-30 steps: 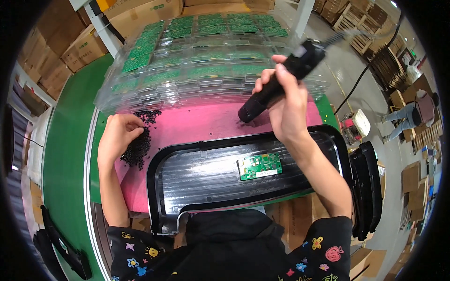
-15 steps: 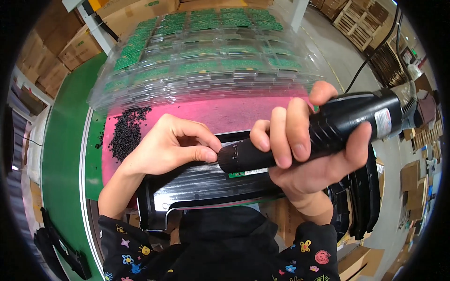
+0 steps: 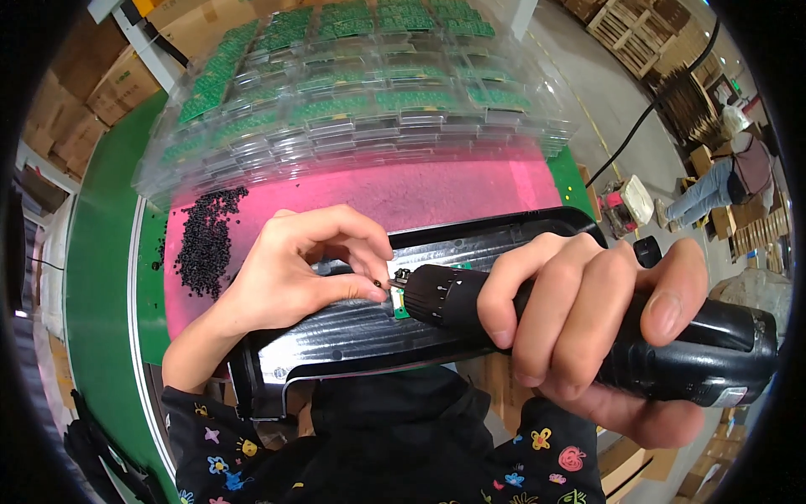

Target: Assemble printed circuit boards into plastic housings using an electric screwdriver and small screws.

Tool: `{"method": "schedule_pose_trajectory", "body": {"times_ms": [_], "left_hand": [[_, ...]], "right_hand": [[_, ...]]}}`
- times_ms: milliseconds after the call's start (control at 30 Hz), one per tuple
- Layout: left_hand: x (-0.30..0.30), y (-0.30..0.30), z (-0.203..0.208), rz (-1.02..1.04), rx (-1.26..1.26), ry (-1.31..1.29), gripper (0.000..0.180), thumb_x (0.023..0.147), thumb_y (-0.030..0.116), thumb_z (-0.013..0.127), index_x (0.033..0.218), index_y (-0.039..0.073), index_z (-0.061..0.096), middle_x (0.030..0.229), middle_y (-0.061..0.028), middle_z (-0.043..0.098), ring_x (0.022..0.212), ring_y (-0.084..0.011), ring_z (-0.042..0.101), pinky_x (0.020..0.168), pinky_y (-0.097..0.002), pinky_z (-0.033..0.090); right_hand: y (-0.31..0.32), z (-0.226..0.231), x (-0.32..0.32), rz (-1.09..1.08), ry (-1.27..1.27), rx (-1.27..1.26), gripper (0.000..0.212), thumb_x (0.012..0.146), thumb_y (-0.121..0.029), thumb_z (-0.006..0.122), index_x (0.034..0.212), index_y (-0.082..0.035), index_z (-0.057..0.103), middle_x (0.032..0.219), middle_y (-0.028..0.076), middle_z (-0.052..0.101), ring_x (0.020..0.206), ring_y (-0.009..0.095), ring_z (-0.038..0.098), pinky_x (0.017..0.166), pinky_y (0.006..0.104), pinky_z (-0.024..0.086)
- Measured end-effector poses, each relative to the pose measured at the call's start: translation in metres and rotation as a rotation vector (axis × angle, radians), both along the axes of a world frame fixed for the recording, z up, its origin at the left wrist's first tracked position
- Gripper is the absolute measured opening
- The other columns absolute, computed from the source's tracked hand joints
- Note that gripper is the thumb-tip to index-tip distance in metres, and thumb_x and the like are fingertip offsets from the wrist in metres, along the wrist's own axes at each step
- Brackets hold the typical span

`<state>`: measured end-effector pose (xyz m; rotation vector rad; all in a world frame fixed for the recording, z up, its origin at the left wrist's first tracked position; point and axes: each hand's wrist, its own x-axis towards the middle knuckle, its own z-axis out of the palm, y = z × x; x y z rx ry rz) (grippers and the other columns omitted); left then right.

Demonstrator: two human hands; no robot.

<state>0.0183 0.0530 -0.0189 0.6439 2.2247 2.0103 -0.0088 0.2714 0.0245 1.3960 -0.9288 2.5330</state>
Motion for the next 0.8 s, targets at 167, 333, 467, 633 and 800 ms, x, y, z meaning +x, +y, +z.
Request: {"method": "schedule_pose_trajectory", "body": {"times_ms": [167, 333, 467, 633, 800], "left_hand": [[0.001, 0.002, 0.004, 0.01, -0.066, 0.038, 0.034, 0.076, -0.01, 0.073, 0.108, -0.004, 0.062, 0.087, -0.0103, 0.072, 0.084, -0.0165, 0.072, 0.079, -0.0286, 0.057], [0.002, 0.0, -0.003, 0.01, -0.026, -0.06, 0.032, 0.079, -0.013, 0.068, 0.109, -0.004, 0.063, 0.09, -0.0113, 0.073, 0.086, -0.0175, 0.072, 0.082, -0.0299, 0.057], [0.0, 0.004, -0.004, -0.094, -0.012, -0.116, 0.025, 0.082, -0.01, 0.067, 0.106, -0.004, 0.066, 0.09, -0.0131, 0.073, 0.086, -0.0211, 0.072, 0.079, -0.0318, 0.058], [0.001, 0.003, -0.012, -0.062, -0.262, 0.363, 0.021, 0.079, 0.002, 0.073, 0.099, -0.003, 0.067, 0.085, -0.015, 0.07, 0.079, -0.0313, 0.07, 0.069, -0.0358, 0.055], [0.007, 0.009, -0.008, 0.076, -0.536, 0.704, 0.02, 0.067, 0.001, 0.075, 0.084, 0.001, 0.063, 0.078, -0.0092, 0.064, 0.072, -0.027, 0.066, 0.061, -0.0351, 0.051]], "right_hand": [[-0.001, -0.004, 0.0, 0.018, 0.009, 0.079, 0.045, 0.079, -0.039, 0.074, 0.104, -0.011, 0.048, 0.055, -0.002, 0.057, 0.041, 0.008, 0.052, 0.051, 0.027, 0.048], [-0.006, -0.011, -0.004, 0.029, 0.039, 0.04, 0.043, 0.081, -0.04, 0.073, 0.103, -0.012, 0.049, 0.054, -0.002, 0.057, 0.04, 0.008, 0.052, 0.048, 0.0264, 0.048], [0.005, -0.004, -0.005, 0.099, 0.061, 0.139, 0.043, 0.082, -0.04, 0.072, 0.105, -0.012, 0.05, 0.055, -0.003, 0.058, 0.04, 0.008, 0.053, 0.048, 0.0264, 0.048], [0.002, -0.013, -0.012, 0.168, 0.045, 0.173, 0.045, 0.088, -0.047, 0.067, 0.11, -0.013, 0.048, 0.064, -0.001, 0.061, 0.046, 0.011, 0.059, 0.05, 0.0286, 0.05], [0.006, -0.017, -0.009, 0.139, -0.022, 0.192, 0.046, 0.088, -0.048, 0.066, 0.108, -0.012, 0.046, 0.063, -0.001, 0.061, 0.045, 0.011, 0.058, 0.051, 0.0305, 0.051]]}}
